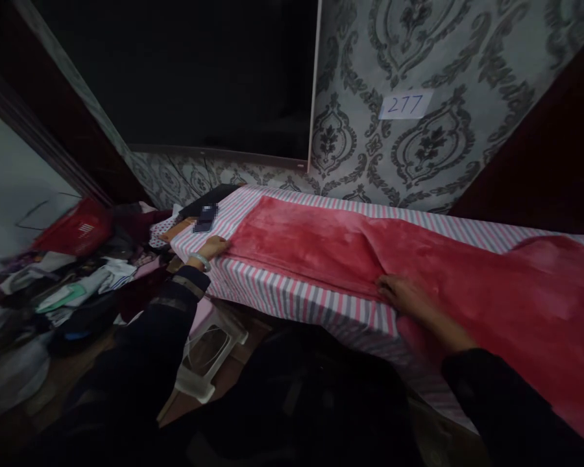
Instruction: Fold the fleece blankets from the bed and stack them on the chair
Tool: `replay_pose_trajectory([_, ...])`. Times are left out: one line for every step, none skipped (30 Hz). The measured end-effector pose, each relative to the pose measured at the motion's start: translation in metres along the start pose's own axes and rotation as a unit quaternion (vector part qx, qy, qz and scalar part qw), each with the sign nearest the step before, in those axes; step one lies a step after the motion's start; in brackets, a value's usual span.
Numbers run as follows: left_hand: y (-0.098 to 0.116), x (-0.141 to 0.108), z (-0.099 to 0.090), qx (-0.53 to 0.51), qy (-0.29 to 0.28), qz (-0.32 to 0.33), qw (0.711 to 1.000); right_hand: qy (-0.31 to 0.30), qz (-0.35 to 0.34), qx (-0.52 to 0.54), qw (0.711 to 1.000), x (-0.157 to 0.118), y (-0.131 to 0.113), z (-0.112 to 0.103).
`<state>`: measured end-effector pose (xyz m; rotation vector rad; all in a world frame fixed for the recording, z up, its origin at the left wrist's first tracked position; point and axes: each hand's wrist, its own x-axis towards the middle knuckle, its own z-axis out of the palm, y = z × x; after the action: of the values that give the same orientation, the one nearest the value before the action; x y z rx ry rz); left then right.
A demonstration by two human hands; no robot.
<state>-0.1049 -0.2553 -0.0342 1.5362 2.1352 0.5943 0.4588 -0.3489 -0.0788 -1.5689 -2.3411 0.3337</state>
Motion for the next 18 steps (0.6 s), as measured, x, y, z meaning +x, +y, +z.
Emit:
replay_pose_trajectory([0.001,-0.001,0.001,0.01,-0.002,-0.006,1.0,0.001,-0.006,-0.018,1.0,-0.002,0.001,0.006])
replay_pose_trajectory([0.001,-0.002,0.002,0.019,0.0,-0.011,1.0,0.009,-0.01,-0.039,0.999,-0.004,0.001,0.011])
replay_pose_trajectory([0.002,-0.004,0.002,0.026,0.004,-0.014,1.0,0.021,-0.012,-0.062,0.998,-0.005,-0.001,0.015])
replay_pose_trajectory([0.003,-0.004,0.002,0.031,0.009,-0.016,0.999,0.032,-0.016,-0.085,0.996,-0.007,-0.003,0.018])
replay_pose_trajectory([0.004,-0.005,0.002,0.035,0.013,-0.017,0.999,0.04,-0.023,-0.107,0.993,-0.008,-0.006,0.02])
replay_pose_trajectory([0.005,-0.005,0.001,0.039,0.016,-0.018,0.999,0.047,-0.031,-0.131,0.99,-0.009,-0.01,0.02])
replay_pose_trajectory([0.006,-0.005,0.001,0.043,0.017,-0.019,0.999,0.052,-0.038,-0.154,0.986,-0.01,-0.015,0.021])
replay_pose_trajectory([0.007,-0.005,0.0,0.047,0.016,-0.02,0.999,0.053,-0.042,-0.178,0.982,-0.011,-0.02,0.021])
replay_pose_trajectory([0.009,-0.004,0.0,0.05,0.013,-0.022,0.998,0.051,-0.043,-0.199,0.978,-0.012,-0.027,0.021])
replay_pose_trajectory([0.01,-0.004,0.0,0.054,0.011,-0.024,0.998,0.047,-0.038,-0.218,0.974,-0.013,-0.034,0.021])
replay_pose_trajectory([0.012,-0.003,0.001,0.056,0.01,-0.027,0.998,0.043,-0.028,-0.233,0.971,-0.013,-0.04,0.022])
replay_pose_trajectory([0.014,-0.002,0.002,0.056,0.011,-0.029,0.998,0.041,-0.015,-0.245,0.969,-0.014,-0.047,0.023])
replay_pose_trajectory([0.016,-0.002,0.004,0.054,0.013,-0.03,0.998,0.04,-0.002,-0.252,0.967,-0.013,-0.052,0.025])
replay_pose_trajectory([0.018,-0.001,0.006,0.048,0.015,-0.031,0.998,0.039,0.01,-0.255,0.966,-0.013,-0.057,0.026])
replay_pose_trajectory([0.021,-0.001,0.008,0.039,0.016,-0.031,0.999,0.038,0.02,-0.254,0.966,-0.011,-0.06,0.026])
replay_pose_trajectory([0.024,0.0,0.01,0.027,0.015,-0.031,0.999,0.035,0.027,-0.249,0.967,-0.009,-0.063,0.025])
replay_pose_trajectory([0.028,0.001,0.01,0.013,0.012,-0.03,0.999,0.028,0.034,-0.239,0.97,-0.005,-0.064,0.022])
replay_pose_trajectory([0.032,0.003,0.009,-0.002,0.009,-0.028,1.0,0.021,0.044,-0.226,0.973,-0.001,-0.065,0.018])
